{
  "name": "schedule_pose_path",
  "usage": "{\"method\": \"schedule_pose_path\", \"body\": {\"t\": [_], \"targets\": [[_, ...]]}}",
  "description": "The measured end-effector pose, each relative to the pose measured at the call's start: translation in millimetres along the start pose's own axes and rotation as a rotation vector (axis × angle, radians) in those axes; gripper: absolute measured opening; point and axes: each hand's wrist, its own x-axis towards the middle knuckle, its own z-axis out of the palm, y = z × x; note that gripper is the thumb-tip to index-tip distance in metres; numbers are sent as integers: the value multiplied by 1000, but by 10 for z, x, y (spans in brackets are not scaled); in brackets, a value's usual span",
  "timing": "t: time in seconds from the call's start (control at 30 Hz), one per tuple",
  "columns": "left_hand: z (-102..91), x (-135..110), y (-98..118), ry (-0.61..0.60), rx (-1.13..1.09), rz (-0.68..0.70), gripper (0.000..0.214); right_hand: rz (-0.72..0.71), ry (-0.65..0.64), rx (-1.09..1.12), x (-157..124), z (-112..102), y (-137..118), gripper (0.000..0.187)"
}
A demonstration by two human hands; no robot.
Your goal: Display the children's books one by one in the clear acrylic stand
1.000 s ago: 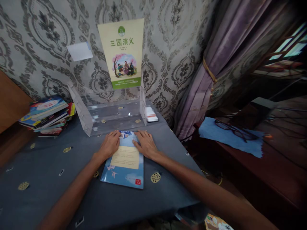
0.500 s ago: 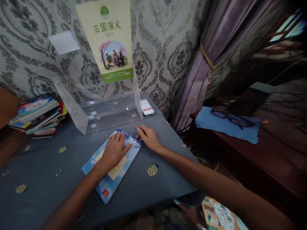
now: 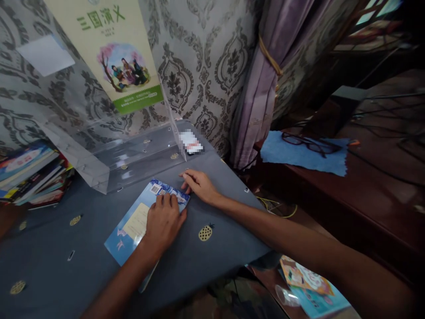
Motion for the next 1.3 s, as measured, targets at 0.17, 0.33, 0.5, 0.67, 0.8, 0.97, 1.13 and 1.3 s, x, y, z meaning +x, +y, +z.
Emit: {"method": "schedule_pose_path", "body": {"t": [0.17, 0.33, 0.5, 0.67, 0.8, 0.97, 1.13, 1.3], "targets": [[76, -17, 48, 9, 36, 35, 34, -8, -12, -53, -8, -14, -38, 25], [117, -30, 63, 2, 85, 57, 40, -19, -14, -94, -22, -22, -80, 23], [146, -42, 29, 38, 42, 61, 37, -23, -23, -110, -21, -29, -92, 23], [137, -43, 16, 52, 39, 64, 36, -41, -36, -140, -23, -32, -98, 26], [89, -33, 33, 25, 75, 65, 37, -41, -40, -162, -36, -34, -118, 27], [58, -28, 42, -5, 19, 59, 36, -42, -41, -183, -48, -32, -131, 27], [74, -36, 33, 14, 9, 64, 36, -48, -40, -197, -47, -32, -130, 26], [39, -32, 43, -26, 69, 72, 37, -55, -33, -194, -44, -32, -124, 26]]}}
